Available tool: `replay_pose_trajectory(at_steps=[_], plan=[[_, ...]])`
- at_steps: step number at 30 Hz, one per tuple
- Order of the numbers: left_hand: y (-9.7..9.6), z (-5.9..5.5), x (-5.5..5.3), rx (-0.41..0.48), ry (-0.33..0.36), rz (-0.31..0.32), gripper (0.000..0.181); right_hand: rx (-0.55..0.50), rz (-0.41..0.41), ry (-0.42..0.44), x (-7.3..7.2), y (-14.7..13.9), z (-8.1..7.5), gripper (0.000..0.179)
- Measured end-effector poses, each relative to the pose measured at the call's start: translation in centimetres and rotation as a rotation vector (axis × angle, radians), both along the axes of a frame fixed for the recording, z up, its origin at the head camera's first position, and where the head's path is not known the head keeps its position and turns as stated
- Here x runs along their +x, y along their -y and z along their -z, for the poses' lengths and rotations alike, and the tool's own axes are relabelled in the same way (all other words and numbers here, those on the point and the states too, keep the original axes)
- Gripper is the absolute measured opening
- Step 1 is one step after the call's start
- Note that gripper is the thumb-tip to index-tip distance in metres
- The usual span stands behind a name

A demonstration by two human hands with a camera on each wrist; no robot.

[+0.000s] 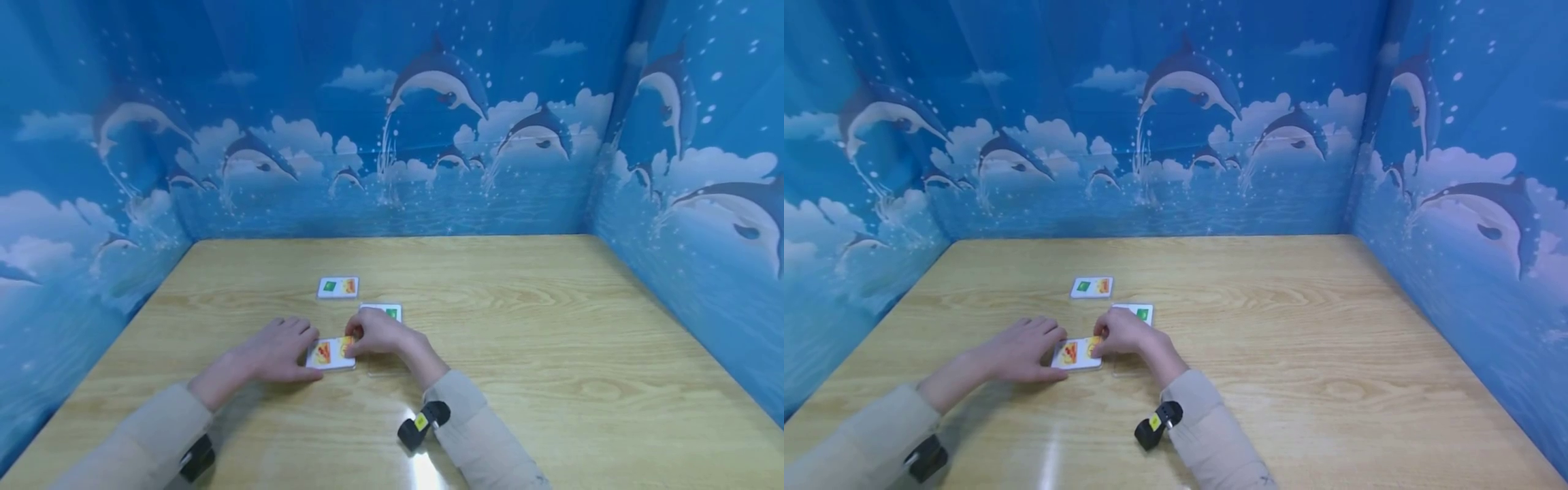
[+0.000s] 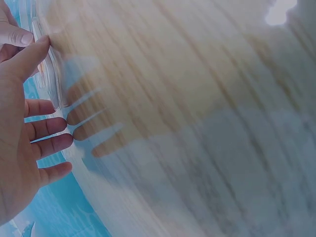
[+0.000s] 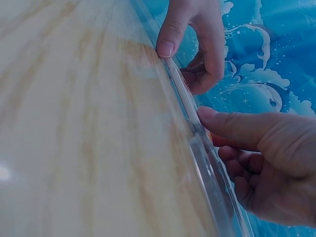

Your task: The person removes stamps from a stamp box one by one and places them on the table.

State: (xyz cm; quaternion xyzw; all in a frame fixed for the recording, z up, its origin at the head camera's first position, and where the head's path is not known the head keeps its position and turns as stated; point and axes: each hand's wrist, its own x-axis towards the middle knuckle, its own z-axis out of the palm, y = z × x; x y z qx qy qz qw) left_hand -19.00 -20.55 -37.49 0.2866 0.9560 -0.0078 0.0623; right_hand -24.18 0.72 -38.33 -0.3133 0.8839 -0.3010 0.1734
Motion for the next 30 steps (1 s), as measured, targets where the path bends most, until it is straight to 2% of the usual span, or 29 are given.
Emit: replay_pose_trajectory(at_steps=[30], plan=[[0.01,-0.03,-0.13,-0.005,0.014,-0.002,0.061,0.026,-0.012,-0.033,-0.04,0.29,0.04,0.026]])
